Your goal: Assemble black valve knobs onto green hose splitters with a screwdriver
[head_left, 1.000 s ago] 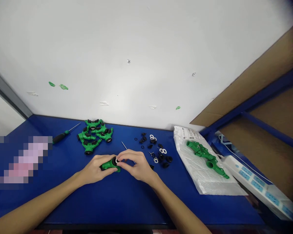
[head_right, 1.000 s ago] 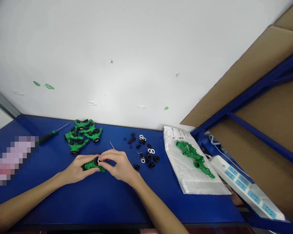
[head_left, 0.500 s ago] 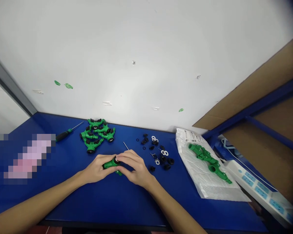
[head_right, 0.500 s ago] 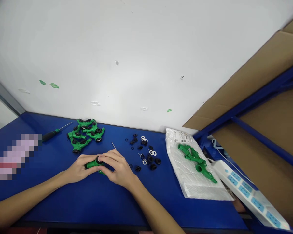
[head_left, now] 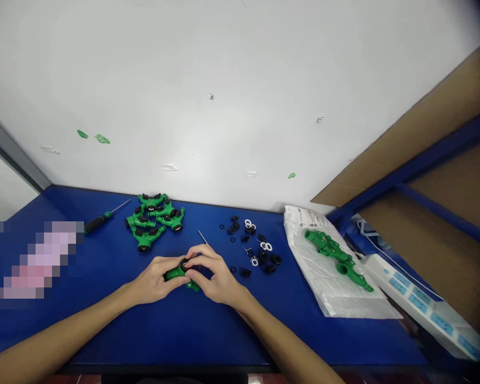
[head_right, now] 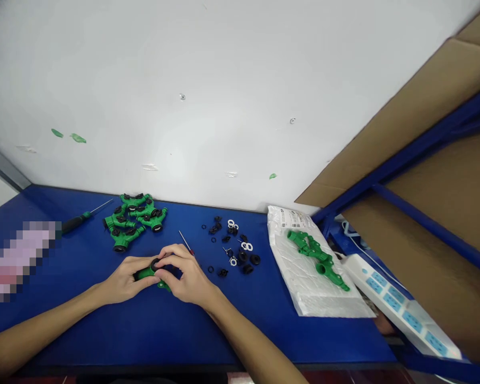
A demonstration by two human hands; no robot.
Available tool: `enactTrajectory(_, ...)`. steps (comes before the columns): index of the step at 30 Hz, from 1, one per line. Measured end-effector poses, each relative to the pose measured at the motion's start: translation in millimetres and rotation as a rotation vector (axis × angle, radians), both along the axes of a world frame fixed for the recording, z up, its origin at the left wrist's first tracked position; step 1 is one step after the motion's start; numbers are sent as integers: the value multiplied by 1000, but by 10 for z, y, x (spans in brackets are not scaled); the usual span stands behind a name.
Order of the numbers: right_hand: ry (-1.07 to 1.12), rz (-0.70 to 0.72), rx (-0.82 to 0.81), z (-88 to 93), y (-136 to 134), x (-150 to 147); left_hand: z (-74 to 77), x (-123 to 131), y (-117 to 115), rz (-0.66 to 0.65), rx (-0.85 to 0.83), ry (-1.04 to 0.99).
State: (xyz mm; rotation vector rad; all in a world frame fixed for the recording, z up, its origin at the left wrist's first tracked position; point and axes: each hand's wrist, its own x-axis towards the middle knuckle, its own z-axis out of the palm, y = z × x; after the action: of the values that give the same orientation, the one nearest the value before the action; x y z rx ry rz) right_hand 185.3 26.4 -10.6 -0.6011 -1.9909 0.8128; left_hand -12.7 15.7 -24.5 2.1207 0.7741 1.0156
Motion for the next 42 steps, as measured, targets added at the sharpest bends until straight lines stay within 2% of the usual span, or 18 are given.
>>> enactTrajectory(6, -14, -55, 156, -1, 28, 47, -2, -10, 29, -15, 23, -12)
enactTrajectory(10, -14, -76, 183, 0, 24, 42, -22, -18, 42, -22, 26, -17)
enactTrajectory(17, -240, -54, 294, 39, 22, 83, -6, -13, 14, -22, 16, -16)
enactTrajectory(25, -89, -56, 195, -18, 13, 53, -56, -17, 35, -1, 47, -13)
enactTrajectory(32, -369, -51, 278, 90, 10, 101, -26, -24, 13, -12, 11, 50)
enactTrajectory(37, -197, -61, 225, 44, 20, 92, -52, -17, 23, 72, 2, 35)
enactTrajectory(42, -163, -7, 127, 40, 29, 86, -66, -28, 20, 40, -30, 26)
